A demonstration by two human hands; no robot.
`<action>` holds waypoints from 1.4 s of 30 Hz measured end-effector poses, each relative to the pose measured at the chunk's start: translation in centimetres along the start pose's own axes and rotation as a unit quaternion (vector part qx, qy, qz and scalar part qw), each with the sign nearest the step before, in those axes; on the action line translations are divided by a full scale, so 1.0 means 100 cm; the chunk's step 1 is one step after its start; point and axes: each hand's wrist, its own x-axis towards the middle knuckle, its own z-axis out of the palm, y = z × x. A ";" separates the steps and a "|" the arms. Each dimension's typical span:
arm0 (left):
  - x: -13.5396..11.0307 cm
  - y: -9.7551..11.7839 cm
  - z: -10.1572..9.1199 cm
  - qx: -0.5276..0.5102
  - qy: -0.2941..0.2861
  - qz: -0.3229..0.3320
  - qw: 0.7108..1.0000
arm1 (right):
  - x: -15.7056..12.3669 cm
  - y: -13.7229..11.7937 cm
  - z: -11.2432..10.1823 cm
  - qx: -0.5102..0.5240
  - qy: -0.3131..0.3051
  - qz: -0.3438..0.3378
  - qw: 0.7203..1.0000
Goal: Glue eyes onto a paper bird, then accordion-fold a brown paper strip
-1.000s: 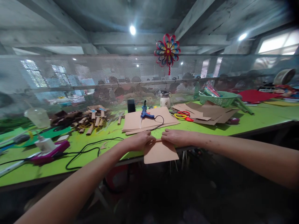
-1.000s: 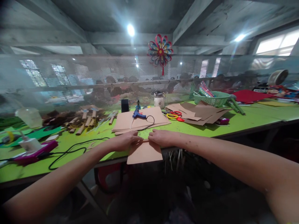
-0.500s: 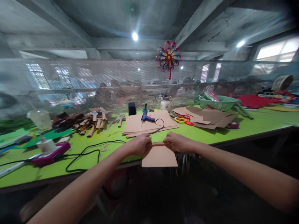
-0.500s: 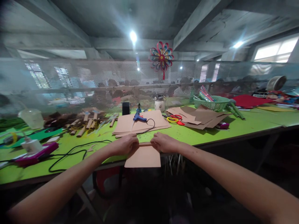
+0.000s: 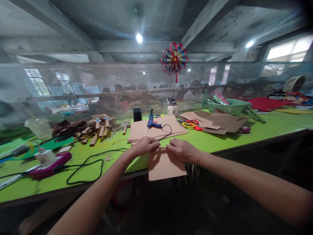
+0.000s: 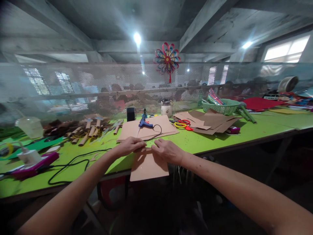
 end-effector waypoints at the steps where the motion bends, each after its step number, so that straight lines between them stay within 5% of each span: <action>1: 0.003 0.003 -0.002 -0.029 -0.030 -0.008 0.999 | 0.000 0.000 -0.002 -0.006 0.005 -0.008 1.000; 5: 0.008 0.008 -0.001 -0.121 -0.100 -0.024 0.987 | -0.001 0.000 -0.005 -0.021 0.029 -0.031 0.999; 13: 0.001 0.005 0.014 -0.244 -0.114 -0.048 0.962 | -0.009 0.002 -0.009 -0.006 0.061 -0.027 0.998; 19: -0.002 0.005 0.017 -0.240 -0.110 -0.046 0.963 | -0.019 0.006 -0.005 0.115 0.046 0.032 0.992; 25: 0.001 0.004 0.018 -0.153 -0.066 -0.026 0.986 | -0.014 0.023 -0.013 0.345 0.005 0.200 0.917; 31: 0.003 0.015 0.021 -0.019 -0.010 0.009 1.000 | 0.003 0.022 -0.017 0.395 -0.121 0.187 0.891; 36: -0.007 0.021 0.023 -0.036 -0.009 -0.007 0.999 | 0.005 0.020 -0.023 0.442 -0.139 0.185 0.866; 42: -0.018 0.025 0.015 -0.034 -0.066 0.008 0.997 | -0.001 0.019 -0.026 0.429 -0.075 0.161 0.886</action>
